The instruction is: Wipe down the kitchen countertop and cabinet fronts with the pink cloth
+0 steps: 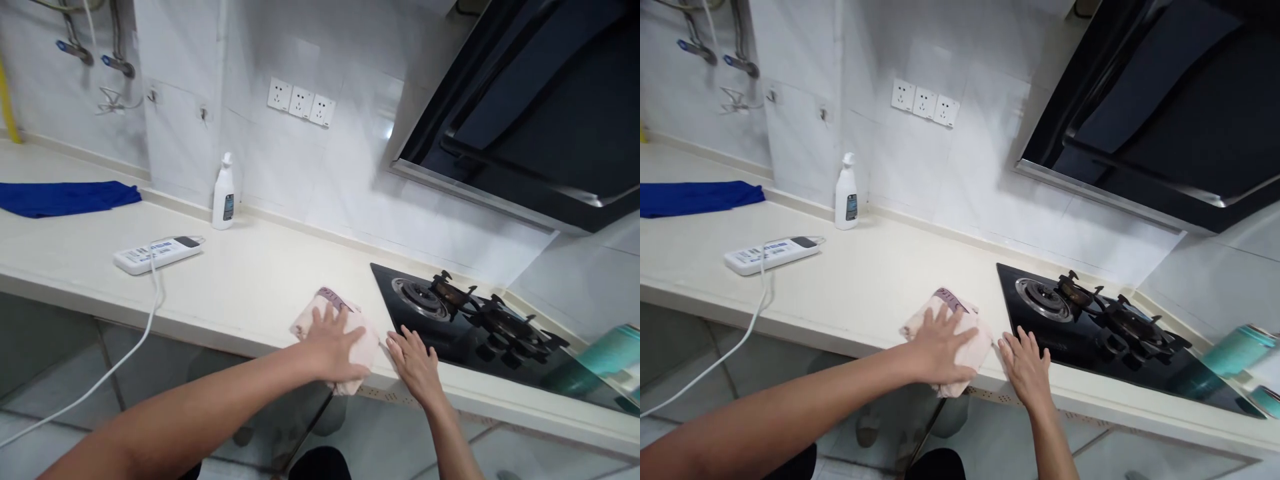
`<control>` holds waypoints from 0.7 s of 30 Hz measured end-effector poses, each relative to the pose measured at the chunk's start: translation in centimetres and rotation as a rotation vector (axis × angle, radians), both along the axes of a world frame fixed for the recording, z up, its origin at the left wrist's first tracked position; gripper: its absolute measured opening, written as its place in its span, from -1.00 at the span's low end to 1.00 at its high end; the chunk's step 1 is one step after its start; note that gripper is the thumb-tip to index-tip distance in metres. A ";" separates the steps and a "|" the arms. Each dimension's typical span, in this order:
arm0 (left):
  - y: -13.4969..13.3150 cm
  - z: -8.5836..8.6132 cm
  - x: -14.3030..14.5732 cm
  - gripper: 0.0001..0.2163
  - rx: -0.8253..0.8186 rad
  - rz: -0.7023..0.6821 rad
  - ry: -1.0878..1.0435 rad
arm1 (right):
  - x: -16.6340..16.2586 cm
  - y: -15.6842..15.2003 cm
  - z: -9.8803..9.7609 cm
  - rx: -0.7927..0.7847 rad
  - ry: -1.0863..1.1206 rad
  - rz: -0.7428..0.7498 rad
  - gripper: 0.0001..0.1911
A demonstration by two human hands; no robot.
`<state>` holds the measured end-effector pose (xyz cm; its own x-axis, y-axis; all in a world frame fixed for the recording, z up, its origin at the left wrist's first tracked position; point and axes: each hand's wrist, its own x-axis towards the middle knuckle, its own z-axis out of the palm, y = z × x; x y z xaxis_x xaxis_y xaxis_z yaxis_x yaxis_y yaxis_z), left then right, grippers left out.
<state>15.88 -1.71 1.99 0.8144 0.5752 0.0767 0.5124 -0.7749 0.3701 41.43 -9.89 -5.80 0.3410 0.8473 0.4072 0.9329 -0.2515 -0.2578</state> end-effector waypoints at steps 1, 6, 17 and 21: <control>0.0 -0.3 1.7 -0.04 -0.004 -0.040 0.007 | 0.0 0.1 -0.1 -0.018 0.000 -0.003 -0.38; -0.3 -1.1 7.6 -0.05 -0.007 -0.196 -0.017 | 1.1 0.3 0.1 0.072 0.182 -0.079 -0.21; 0.9 -2.1 -8.2 -0.14 0.229 -0.061 -0.092 | 2.7 -0.5 -2.1 -0.051 -0.078 -0.058 -0.21; 3.7 -1.4 -18.4 -0.03 0.286 0.268 0.027 | 2.8 -0.5 -2.5 -0.012 -0.133 -0.036 -0.26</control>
